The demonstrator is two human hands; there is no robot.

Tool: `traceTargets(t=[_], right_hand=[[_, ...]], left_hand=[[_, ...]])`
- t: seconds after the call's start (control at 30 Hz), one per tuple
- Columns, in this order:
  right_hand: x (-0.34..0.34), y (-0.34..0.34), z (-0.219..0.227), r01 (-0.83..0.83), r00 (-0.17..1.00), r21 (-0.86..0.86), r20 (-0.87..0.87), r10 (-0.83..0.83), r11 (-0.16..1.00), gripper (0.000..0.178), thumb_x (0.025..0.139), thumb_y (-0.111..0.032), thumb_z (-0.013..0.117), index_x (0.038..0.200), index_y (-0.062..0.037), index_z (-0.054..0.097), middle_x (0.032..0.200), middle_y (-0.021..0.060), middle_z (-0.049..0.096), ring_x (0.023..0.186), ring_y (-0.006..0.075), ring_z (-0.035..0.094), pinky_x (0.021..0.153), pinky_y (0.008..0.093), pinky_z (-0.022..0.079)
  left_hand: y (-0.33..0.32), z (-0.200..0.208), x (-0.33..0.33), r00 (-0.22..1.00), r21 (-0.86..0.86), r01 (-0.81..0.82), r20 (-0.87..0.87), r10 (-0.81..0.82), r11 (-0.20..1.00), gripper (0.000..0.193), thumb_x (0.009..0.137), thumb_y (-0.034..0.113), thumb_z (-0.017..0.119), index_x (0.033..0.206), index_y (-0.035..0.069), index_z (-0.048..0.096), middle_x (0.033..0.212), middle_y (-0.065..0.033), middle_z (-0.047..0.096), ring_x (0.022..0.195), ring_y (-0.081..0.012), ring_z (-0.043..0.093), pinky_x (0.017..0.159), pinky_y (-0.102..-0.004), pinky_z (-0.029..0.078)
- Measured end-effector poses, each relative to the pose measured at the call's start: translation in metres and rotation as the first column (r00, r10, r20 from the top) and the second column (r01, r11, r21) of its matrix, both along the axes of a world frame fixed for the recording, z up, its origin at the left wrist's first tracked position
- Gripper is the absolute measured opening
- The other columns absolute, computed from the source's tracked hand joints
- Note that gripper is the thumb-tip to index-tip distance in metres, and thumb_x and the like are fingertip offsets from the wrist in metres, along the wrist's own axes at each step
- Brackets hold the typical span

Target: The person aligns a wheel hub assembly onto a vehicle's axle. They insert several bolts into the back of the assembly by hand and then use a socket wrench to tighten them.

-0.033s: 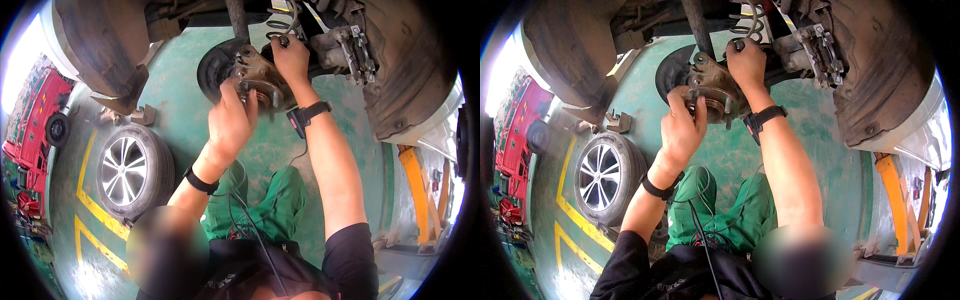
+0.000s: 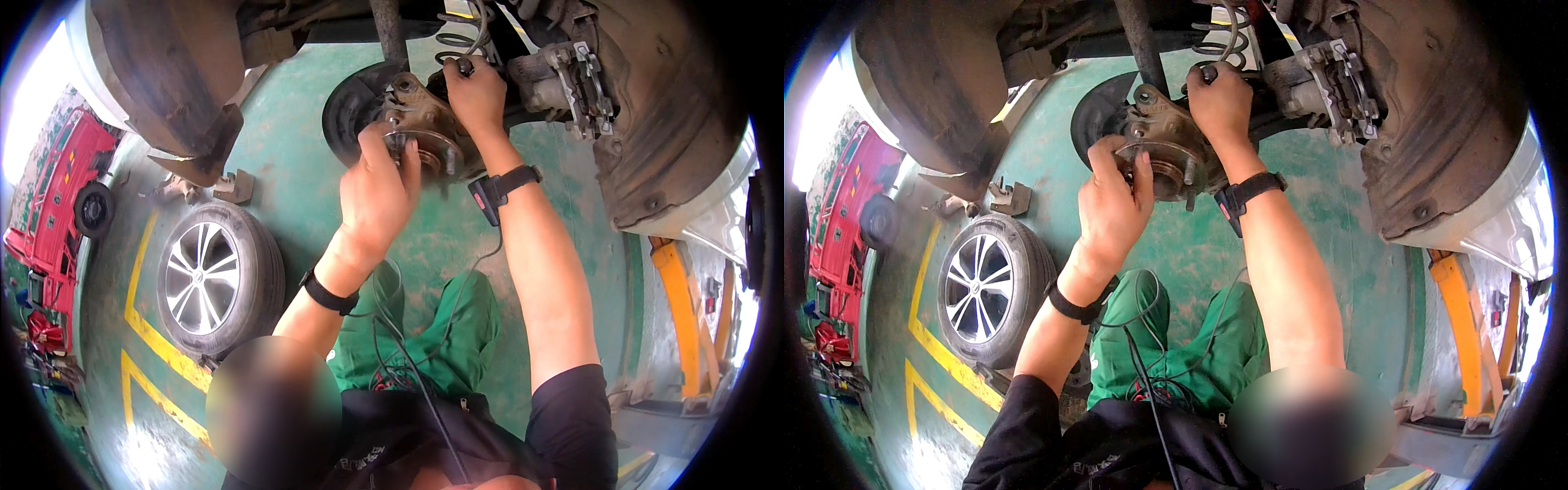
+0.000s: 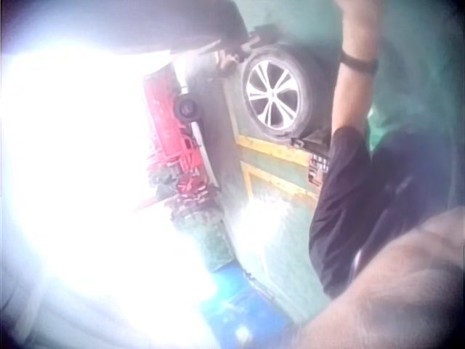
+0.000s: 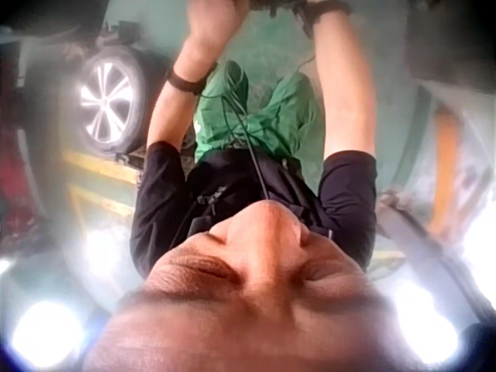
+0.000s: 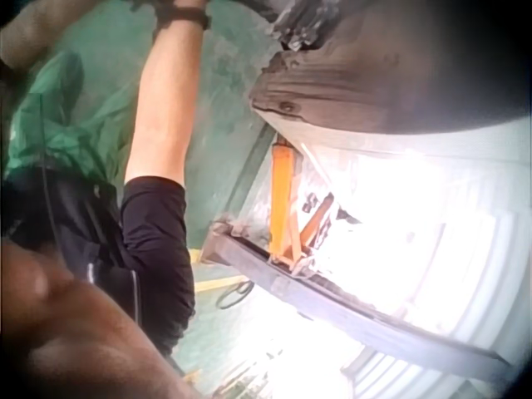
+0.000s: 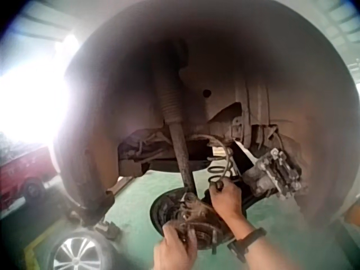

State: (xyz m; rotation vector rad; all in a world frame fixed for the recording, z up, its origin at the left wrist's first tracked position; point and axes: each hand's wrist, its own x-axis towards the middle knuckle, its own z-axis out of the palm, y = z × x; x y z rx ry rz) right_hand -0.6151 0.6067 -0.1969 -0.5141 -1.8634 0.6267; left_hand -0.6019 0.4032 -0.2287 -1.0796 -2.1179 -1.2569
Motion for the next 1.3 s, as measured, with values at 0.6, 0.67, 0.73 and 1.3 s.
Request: traceTargets(t=[0.6,0.67,0.73,1.3], right_hand=[[0.002,-0.003,0.001,0.022,0.999,-0.015,0.038,-0.022,1.000,0.032,0.084,-0.029,0.063,0.082,0.0025,0.065,0.080,0.0233,0.067,0.082,0.0432,0.064,0.075,0.0460,0.052],[0.002,-0.004,0.002,0.024,0.999,-0.026,0.038,-0.023,0.999,0.032,0.084,-0.030,0.064,0.082,0.0024,0.065,0.080,0.0233,0.067,0.083,0.0435,0.064,0.075,0.0461,0.052],[0.000,-0.002,0.001,0.014,1.000,-0.005,0.008,-0.014,1.000,0.031,0.084,-0.029,0.065,0.081,0.0024,0.064,0.080,0.0234,0.066,0.082,0.0430,0.064,0.074,0.0454,0.051],[0.008,0.013,-0.003,-0.041,0.950,-0.059,-0.313,0.021,0.997,0.031,0.088,-0.029,0.066,0.085,0.0019,0.067,0.068,0.0133,0.066,0.065,0.0256,0.064,0.062,0.0366,0.051]], left_hand=[[-0.005,0.000,0.006,1.000,-0.018,-0.010,-0.005,0.010,1.000,0.032,0.093,0.018,0.061,0.114,0.002,0.042,0.079,-0.0215,0.066,0.063,-0.0418,0.065,0.052,-0.0462,0.052],[-0.001,0.006,0.002,1.000,0.028,0.005,-0.013,-0.004,1.000,0.033,0.093,0.017,0.061,0.115,0.002,0.042,0.078,-0.0211,0.066,0.063,-0.0414,0.065,0.052,-0.0458,0.051],[0.003,0.002,0.003,0.999,0.024,-0.018,-0.048,0.019,1.000,0.031,0.094,0.017,0.061,0.114,0.002,0.043,0.076,-0.0208,0.066,0.063,-0.0408,0.065,0.051,-0.0447,0.051],[0.001,0.041,0.005,0.957,0.065,0.111,-0.278,-0.089,0.992,0.018,0.091,0.013,0.065,0.101,0.003,0.055,0.081,-0.0140,0.065,0.069,-0.0348,0.062,0.058,-0.0416,0.049]])
